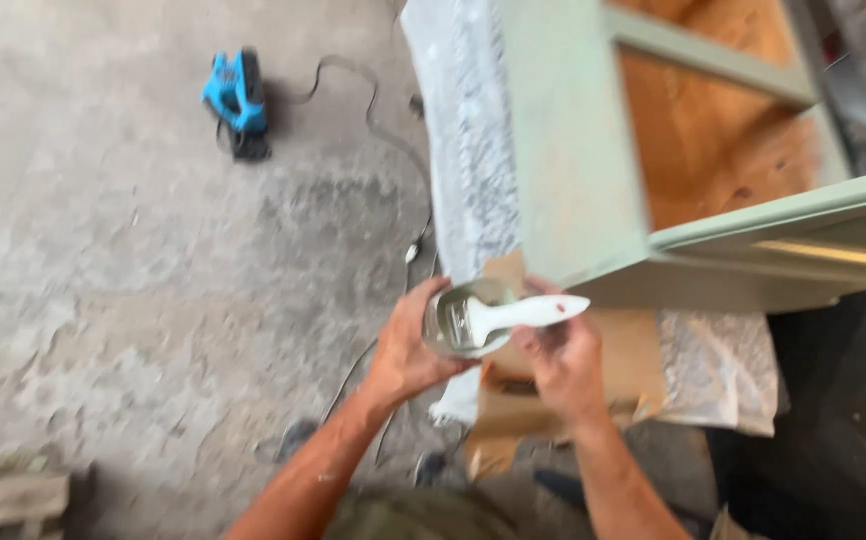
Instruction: The person prepares paint and applies it to a wooden cabinet door using a paintbrush.
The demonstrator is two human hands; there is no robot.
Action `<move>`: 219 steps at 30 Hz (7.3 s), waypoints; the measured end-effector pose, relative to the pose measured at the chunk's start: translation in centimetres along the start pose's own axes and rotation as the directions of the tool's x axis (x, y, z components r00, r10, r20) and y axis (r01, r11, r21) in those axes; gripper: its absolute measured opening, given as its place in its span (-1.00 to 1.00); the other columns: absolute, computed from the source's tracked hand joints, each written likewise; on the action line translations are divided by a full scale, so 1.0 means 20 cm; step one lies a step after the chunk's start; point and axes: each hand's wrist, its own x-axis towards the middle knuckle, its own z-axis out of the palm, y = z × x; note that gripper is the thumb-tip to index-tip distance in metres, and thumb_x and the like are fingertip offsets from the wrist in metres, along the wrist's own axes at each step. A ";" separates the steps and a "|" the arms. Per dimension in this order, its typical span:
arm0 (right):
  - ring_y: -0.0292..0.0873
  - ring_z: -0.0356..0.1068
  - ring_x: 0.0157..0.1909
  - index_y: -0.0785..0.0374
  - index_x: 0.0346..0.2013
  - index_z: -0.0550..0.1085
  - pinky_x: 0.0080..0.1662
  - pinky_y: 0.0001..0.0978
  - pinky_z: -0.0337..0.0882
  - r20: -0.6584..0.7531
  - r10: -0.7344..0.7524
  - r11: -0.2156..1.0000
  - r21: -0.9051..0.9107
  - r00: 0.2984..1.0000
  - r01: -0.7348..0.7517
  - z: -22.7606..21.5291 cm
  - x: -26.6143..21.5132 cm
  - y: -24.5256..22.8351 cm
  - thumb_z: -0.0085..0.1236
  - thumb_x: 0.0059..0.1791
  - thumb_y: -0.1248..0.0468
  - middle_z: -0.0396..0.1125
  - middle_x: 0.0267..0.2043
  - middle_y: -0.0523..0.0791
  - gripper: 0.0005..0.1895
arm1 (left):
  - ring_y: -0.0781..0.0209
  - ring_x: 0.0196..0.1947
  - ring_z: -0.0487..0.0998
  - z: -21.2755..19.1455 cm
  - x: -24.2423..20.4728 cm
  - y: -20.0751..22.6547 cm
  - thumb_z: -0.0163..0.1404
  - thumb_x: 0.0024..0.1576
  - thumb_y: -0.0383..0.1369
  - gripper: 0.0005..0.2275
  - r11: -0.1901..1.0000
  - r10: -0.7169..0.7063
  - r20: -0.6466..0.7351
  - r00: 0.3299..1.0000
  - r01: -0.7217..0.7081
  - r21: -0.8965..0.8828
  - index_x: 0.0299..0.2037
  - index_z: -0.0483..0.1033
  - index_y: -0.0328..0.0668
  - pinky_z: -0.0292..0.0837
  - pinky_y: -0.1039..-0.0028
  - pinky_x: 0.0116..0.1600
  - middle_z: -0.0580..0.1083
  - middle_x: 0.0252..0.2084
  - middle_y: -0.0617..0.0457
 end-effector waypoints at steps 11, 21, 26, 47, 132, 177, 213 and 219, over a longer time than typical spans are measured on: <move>0.07 0.53 -0.49 0.19 -0.21 0.68 -0.42 -0.19 0.47 0.525 -0.125 0.851 -0.379 0.842 0.363 0.55 0.13 -0.72 0.43 -0.24 0.34 0.54 -0.44 0.04 -0.71 | -0.13 0.14 0.52 -0.57 -0.13 -0.10 0.37 -0.31 -0.34 -0.30 0.957 0.270 -0.265 0.926 -0.289 -0.036 0.14 0.42 -0.15 0.41 0.14 0.27 0.48 0.10 -0.10; -0.08 0.44 -0.60 0.03 -0.31 0.66 -0.42 -0.32 0.47 0.617 -0.276 0.775 -0.310 0.737 0.550 0.80 0.59 -0.81 0.28 -0.15 0.29 0.46 -0.56 -0.19 -0.85 | -0.15 0.14 0.53 -0.84 0.20 -0.23 0.41 -0.29 -0.29 -0.27 0.945 0.271 -0.313 0.910 -0.314 -0.093 0.17 0.42 -0.22 0.40 0.13 0.27 0.50 0.09 -0.12; -0.22 0.29 -0.55 0.29 -0.22 0.59 -0.46 -0.45 0.23 0.727 -0.405 0.538 -0.301 0.555 0.788 0.94 0.96 -0.78 0.26 -0.04 0.38 0.40 -0.48 -0.14 -0.89 | 0.03 0.16 0.47 -1.02 0.56 -0.21 0.31 -0.27 -0.30 -0.23 0.989 0.129 -0.142 0.981 -0.139 -0.058 0.24 0.26 -0.19 0.40 0.32 0.17 0.37 0.18 -0.08; -0.17 0.40 -0.46 0.13 -0.11 0.58 -0.54 -0.31 0.23 0.673 -0.367 0.410 -0.503 0.642 0.761 1.44 2.14 -0.74 0.26 -0.07 0.36 0.47 -0.34 -0.18 -0.77 | -0.07 0.23 0.37 -1.62 2.08 -0.30 0.35 -0.09 -0.37 -0.34 0.876 0.460 0.029 0.888 -0.448 -0.181 0.21 0.27 -0.19 0.33 0.21 0.27 0.29 0.20 -0.16; -0.17 0.34 -0.75 0.18 -0.24 0.64 -0.64 -0.42 0.38 -0.310 -0.221 0.570 -0.810 0.925 -0.136 1.81 2.54 -0.92 0.16 -0.07 0.30 0.44 -0.61 -0.06 -0.84 | -0.30 0.24 0.34 -1.59 3.26 -0.29 0.36 -0.25 -0.40 -0.19 0.894 0.339 0.788 0.514 0.085 -0.440 0.27 0.25 -0.36 0.26 -0.11 0.24 0.34 0.15 -0.29; -0.23 0.26 -0.66 0.13 -0.39 0.65 -0.56 -0.43 0.27 -0.316 0.047 0.800 -0.557 0.948 -0.225 1.71 2.86 -1.05 0.33 -0.22 0.34 0.43 -0.60 -0.11 -0.88 | -0.24 0.26 0.34 -1.58 3.46 -0.37 0.37 -0.29 -0.39 -0.17 0.918 0.336 0.830 0.444 0.043 -0.395 0.28 0.27 -0.26 0.24 -0.01 0.28 0.37 0.17 -0.23; -0.20 0.42 -0.59 -0.11 -0.33 0.56 -0.44 -0.43 0.39 -0.418 0.172 0.649 -0.633 0.892 -0.422 1.47 3.05 -0.75 0.26 -0.23 0.23 0.43 -0.60 -0.26 -0.81 | -0.07 0.26 0.42 -1.35 3.60 -0.32 0.45 -0.40 -0.27 -0.09 0.926 0.201 0.782 0.589 0.147 -0.348 0.28 0.33 -0.16 0.27 0.12 0.32 0.45 0.15 -0.15; -0.03 0.41 -0.59 -0.05 -0.34 0.55 -0.46 -0.34 0.40 -0.284 0.076 0.624 -0.734 0.956 -0.268 1.27 3.16 -0.77 0.22 -0.20 0.30 0.43 -0.58 -0.17 -0.82 | -0.11 0.22 0.44 -1.22 3.61 -0.22 0.43 -0.39 -0.34 -0.15 0.938 0.215 0.723 0.657 0.066 -0.339 0.23 0.37 -0.11 0.27 0.11 0.31 0.46 0.13 -0.12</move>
